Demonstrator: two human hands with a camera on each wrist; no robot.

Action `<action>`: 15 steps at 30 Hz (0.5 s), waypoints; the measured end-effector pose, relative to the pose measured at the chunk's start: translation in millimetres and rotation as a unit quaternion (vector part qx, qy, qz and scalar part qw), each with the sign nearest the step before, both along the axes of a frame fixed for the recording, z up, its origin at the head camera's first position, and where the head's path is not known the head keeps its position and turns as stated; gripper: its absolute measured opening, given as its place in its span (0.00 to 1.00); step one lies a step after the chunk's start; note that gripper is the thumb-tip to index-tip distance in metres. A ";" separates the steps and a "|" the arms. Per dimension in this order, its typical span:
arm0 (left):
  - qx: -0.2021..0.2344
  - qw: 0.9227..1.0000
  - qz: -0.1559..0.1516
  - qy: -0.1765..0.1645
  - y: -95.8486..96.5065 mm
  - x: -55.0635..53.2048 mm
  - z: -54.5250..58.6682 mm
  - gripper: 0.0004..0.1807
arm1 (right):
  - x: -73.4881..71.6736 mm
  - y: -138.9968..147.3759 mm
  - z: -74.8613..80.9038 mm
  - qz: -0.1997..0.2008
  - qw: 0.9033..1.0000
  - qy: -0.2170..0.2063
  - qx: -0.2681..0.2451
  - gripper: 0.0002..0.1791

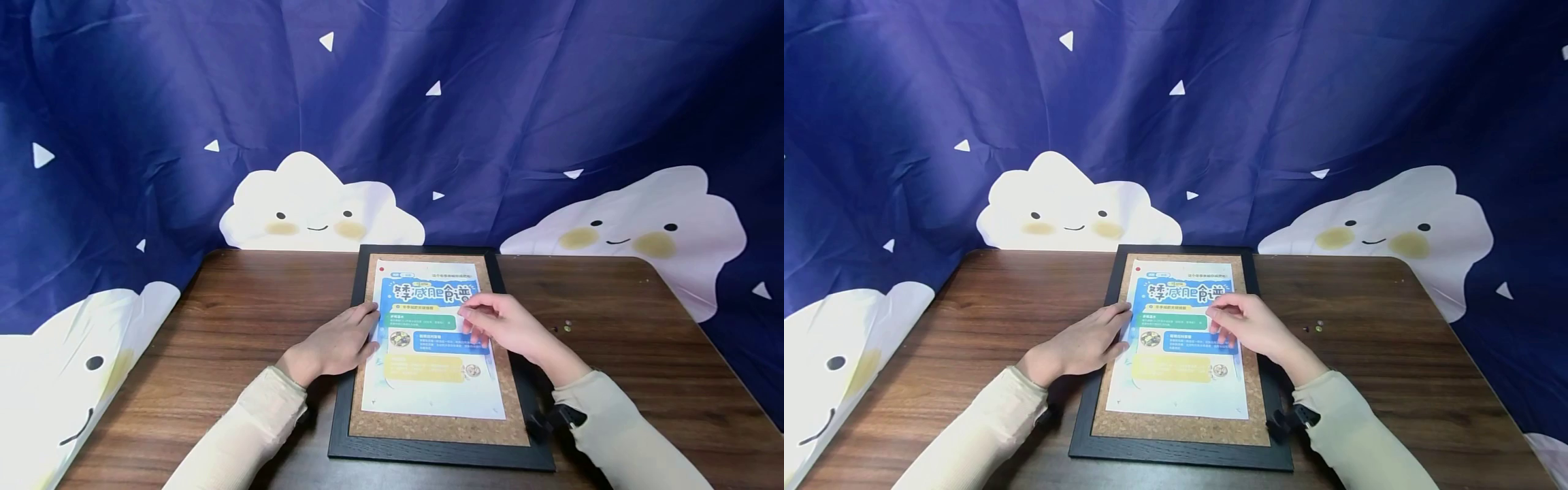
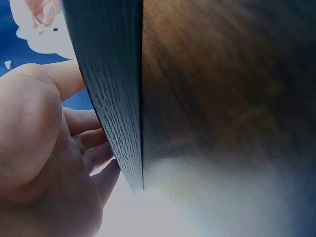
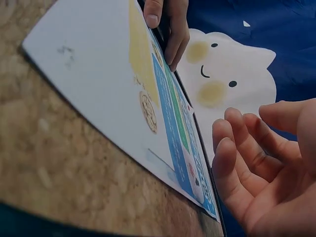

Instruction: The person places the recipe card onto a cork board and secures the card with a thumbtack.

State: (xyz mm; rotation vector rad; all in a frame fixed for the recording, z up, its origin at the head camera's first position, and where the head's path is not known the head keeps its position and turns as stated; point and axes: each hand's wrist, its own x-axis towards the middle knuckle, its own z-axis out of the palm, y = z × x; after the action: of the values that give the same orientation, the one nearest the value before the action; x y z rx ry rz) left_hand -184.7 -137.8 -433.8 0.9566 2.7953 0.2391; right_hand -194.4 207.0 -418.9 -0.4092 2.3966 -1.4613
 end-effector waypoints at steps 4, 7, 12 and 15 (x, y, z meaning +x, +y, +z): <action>0.000 1.000 -0.001 0.000 -0.1 0.2 0.7 0.36 | 5.6 5.7 1.1 0.002 1.000 0.006 -0.009 0.19; 0.006 1.000 -0.003 0.004 -0.2 0.2 0.3 0.35 | 8.7 10.1 0.4 0.001 1.000 0.010 -0.013 0.18; 0.008 1.000 -0.003 0.004 -0.4 0.4 0.8 0.35 | 12.8 18.7 -0.3 -0.014 1.000 0.007 -0.012 0.18; 0.007 1.000 -0.003 0.001 -0.5 0.1 0.6 0.36 | 14.9 25.3 -0.6 -0.020 1.000 0.007 -0.013 0.18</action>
State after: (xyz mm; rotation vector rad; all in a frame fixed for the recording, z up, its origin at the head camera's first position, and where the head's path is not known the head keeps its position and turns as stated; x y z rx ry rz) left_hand -184.6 -138.3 -433.2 0.9674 2.7963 0.2563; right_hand -179.5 232.3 -419.5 -0.3813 2.4121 -1.5120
